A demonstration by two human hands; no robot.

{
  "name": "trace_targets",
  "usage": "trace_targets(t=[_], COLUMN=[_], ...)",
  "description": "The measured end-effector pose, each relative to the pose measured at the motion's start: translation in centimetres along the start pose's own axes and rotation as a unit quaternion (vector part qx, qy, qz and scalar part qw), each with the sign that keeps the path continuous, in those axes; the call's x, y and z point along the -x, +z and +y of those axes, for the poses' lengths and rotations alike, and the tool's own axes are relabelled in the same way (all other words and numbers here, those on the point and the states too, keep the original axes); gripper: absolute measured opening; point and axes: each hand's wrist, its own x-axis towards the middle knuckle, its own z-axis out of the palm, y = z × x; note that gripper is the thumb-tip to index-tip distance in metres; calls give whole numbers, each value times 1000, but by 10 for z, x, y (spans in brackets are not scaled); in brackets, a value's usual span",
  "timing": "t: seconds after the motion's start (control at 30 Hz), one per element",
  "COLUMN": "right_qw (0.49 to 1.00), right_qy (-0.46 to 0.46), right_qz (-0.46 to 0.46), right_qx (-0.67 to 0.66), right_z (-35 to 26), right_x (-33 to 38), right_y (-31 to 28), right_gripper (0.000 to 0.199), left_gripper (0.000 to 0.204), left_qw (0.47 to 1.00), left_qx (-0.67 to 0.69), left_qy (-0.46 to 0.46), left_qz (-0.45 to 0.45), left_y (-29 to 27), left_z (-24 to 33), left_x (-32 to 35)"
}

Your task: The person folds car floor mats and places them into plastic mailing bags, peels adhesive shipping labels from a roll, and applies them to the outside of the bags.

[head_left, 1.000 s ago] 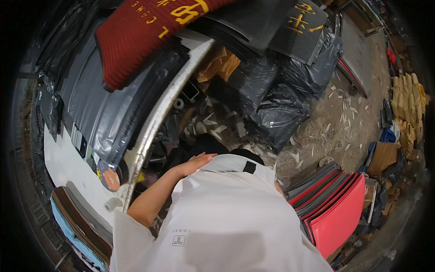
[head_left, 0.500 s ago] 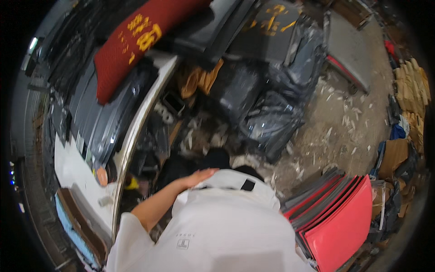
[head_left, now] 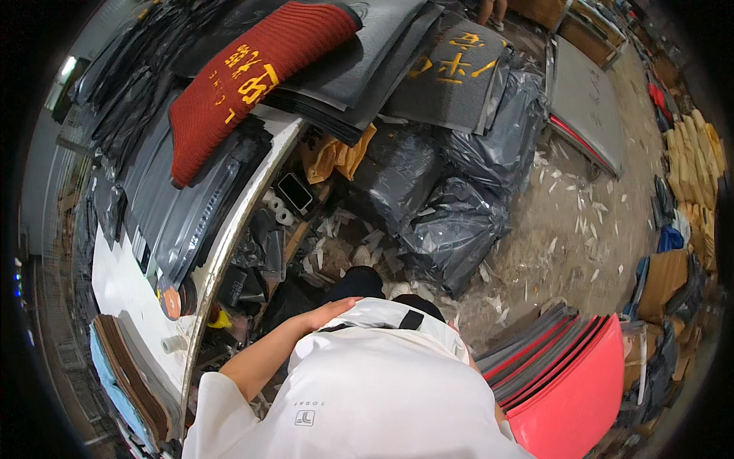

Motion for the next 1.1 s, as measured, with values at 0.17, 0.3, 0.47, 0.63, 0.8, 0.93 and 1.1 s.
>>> trace_targets(t=[0.17, 0.3, 0.47, 0.63, 0.8, 0.93, 1.1], right_qw=[987, 986, 986, 970, 905, 816, 911], right_qy=[-101, -151, -157, -190, -248, -111, -35], right_qz=[-102, -71, 10, 135, 288, 484, 388], right_qx=[-73, 9, 46, -74, -193, -295, -135], right_z=[2, -43, -106, -78, -38, 10, 46], right_x=[-11, -27, 46, 53, 60, 72, 33], right_y=[24, 78, 81, 99, 116, 142, 213], right_gripper=[63, 46, 43, 40, 37, 50, 59], left_gripper=[60, 59, 58, 58, 58, 58, 58], left_qw=[996, 987, 993, 974, 933, 893, 869], left_qx=[73, 158, 32, -104, -234, -307, -324], left_qy=[28, -18, -105, -160, -196, -219, -248], left_qz=[-33, -17, -49, -118, -191, -244, -281], left_y=[6, 0, 9, 11, 21, 23, 13], left_z=[-12, -27, 19, 64, 88, 102, 114], left_x=[-15, -36, -79, -111, -135, -151, -166])
